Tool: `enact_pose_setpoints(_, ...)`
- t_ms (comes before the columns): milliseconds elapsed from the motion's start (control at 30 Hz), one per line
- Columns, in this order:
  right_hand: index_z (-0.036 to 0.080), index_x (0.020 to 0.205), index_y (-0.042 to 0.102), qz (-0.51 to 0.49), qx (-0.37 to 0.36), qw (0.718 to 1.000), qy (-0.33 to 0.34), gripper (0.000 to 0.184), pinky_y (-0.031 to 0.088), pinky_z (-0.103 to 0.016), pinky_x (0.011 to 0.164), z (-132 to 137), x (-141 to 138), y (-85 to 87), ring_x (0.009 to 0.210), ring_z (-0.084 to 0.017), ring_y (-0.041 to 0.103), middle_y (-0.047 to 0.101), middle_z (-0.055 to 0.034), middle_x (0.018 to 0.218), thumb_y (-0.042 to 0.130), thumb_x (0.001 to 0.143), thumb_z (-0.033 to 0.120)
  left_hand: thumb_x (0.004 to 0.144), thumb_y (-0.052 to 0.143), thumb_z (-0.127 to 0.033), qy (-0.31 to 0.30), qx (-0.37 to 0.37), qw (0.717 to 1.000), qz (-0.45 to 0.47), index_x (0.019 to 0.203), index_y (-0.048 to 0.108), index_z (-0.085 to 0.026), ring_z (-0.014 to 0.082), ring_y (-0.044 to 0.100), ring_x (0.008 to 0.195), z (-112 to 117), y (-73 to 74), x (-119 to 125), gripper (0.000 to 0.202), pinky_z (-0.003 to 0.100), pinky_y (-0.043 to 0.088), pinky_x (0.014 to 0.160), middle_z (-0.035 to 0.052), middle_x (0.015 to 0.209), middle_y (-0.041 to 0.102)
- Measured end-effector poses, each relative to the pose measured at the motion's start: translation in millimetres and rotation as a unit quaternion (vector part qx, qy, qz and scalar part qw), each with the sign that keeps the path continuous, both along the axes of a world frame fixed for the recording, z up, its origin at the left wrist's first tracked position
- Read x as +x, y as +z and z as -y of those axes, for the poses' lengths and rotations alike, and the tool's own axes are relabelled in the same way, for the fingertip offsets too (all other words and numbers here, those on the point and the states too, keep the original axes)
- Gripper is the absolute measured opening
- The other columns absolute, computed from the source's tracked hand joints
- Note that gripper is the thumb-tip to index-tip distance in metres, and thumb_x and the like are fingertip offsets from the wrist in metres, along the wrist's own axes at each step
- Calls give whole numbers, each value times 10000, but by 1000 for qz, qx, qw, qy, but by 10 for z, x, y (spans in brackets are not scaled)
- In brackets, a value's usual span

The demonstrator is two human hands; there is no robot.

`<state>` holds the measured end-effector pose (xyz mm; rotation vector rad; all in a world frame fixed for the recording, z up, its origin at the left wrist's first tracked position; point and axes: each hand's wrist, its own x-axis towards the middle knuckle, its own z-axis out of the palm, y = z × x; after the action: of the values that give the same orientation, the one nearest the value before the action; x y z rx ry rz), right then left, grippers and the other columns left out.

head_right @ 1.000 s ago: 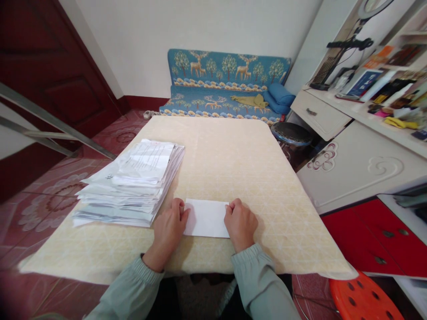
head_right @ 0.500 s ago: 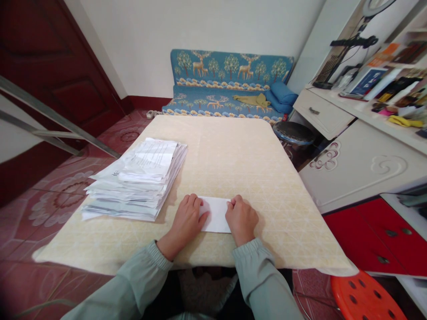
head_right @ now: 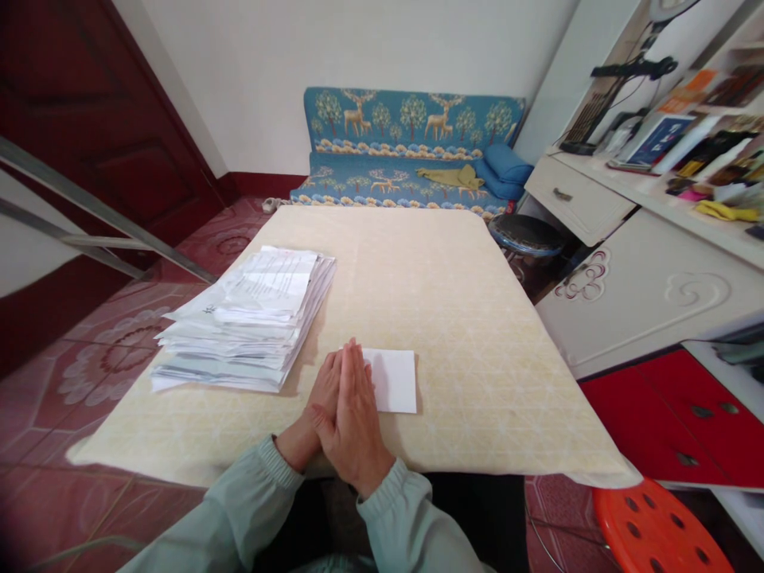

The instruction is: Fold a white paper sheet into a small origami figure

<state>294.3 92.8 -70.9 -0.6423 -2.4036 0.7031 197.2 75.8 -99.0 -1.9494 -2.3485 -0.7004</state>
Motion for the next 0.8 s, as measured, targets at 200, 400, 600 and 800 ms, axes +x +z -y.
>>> enact_pose_setpoints(200,55,1483,-62,78,18,997,-15,834,179,-495,1148,-34,10,-201,1442,-250,41,66,-186,1557,319,925,544,881,466,-178,-71,41,995,62,1317,421,-160,253,474,1071,116,-26,-119,439,454,424,948,129,1153,538)
enact_pose_setpoints(400,72,1492,63,170,102,978,-68,839,172,-516,1137,-272,344,-285,1436,-259,110,171,-173,1541,326,900,605,818,481,-52,-51,34,992,109,1211,506,-210,228,477,1111,195,34,-145,424,441,461,954,92,1167,516)
enact_pose_setpoints(600,78,1493,33,199,150,963,-106,857,196,-531,1115,-391,496,-332,1435,-278,105,165,-170,1542,348,894,604,848,464,-79,-20,92,995,-14,1059,628,-237,241,475,1215,543,332,-321,310,472,372,1045,74,1232,566)
enact_pose_setpoints(800,93,1493,-18,189,158,963,-112,862,214,-545,1103,-364,468,-335,1432,-281,115,189,-167,1539,375,896,576,810,595,-320,146,58,979,-132,1362,447,-258,375,106,1426,725,490,-625,575,633,91,1113,87,1537,248)
